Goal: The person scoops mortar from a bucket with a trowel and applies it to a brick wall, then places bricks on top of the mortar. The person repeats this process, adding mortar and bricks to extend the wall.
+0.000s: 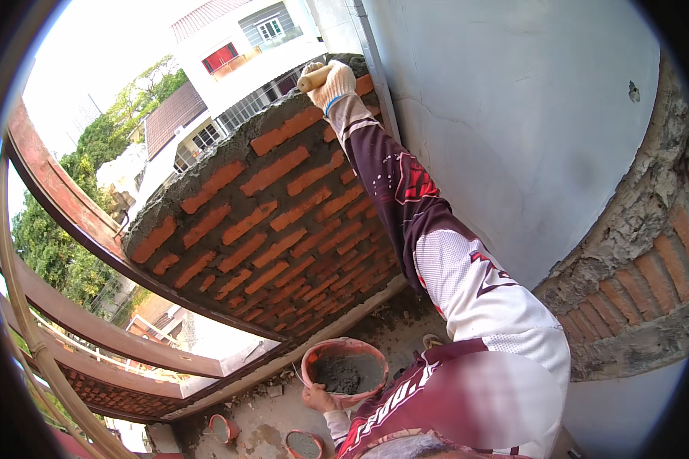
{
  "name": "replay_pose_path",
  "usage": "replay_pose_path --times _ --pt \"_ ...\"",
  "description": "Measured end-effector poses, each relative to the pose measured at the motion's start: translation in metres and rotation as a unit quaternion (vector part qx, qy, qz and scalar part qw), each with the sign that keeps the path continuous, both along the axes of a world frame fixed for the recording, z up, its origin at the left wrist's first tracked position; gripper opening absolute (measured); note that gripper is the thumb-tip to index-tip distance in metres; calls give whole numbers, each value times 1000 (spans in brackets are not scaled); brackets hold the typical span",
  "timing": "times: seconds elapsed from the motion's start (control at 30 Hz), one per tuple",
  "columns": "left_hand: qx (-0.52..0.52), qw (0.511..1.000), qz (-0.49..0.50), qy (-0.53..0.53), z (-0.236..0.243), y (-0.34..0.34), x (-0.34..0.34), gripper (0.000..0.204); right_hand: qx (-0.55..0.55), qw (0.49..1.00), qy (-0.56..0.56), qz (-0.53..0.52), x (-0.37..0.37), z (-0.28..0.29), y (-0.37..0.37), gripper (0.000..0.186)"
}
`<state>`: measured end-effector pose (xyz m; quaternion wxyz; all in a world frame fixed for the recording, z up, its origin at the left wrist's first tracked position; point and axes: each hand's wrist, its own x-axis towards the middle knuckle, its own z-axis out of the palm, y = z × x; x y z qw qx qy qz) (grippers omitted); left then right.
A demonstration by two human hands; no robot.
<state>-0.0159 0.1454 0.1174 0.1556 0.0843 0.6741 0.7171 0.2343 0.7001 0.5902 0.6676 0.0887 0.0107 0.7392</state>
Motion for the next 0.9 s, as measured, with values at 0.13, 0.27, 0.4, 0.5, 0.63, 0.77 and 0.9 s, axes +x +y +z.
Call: replay_pose_path --times 0.13,0.27,0.4,0.5,0.63,0.77,0.9 --pt "-35 999 35 21 -4 -6 -7 14 241 970 35 22 -1 -22 -46 10" --pt "-37 999 16 17 -7 -2 -16 12 276 944 -140 112 -11 -88 -180 16" --pt "-21 999 32 20 7 18 -18 13 299 690 -583 306 -5 -196 -283 32" --pt "4 1000 -27 0 31 37 -18 12 483 252 -820 174 -20 -281 -319 35" --pt "-8 994 -91 53 57 68 -15 32 533 -20 -844 65 -57 -339 -348 28" --pt "41 985 -147 78 75 93 -23 16 629 14 -768 122 -62 -331 -360 23" --pt "80 976 -195 61 89 106 -23 16 486 -41 -872 34 -49 -316 -339 22"
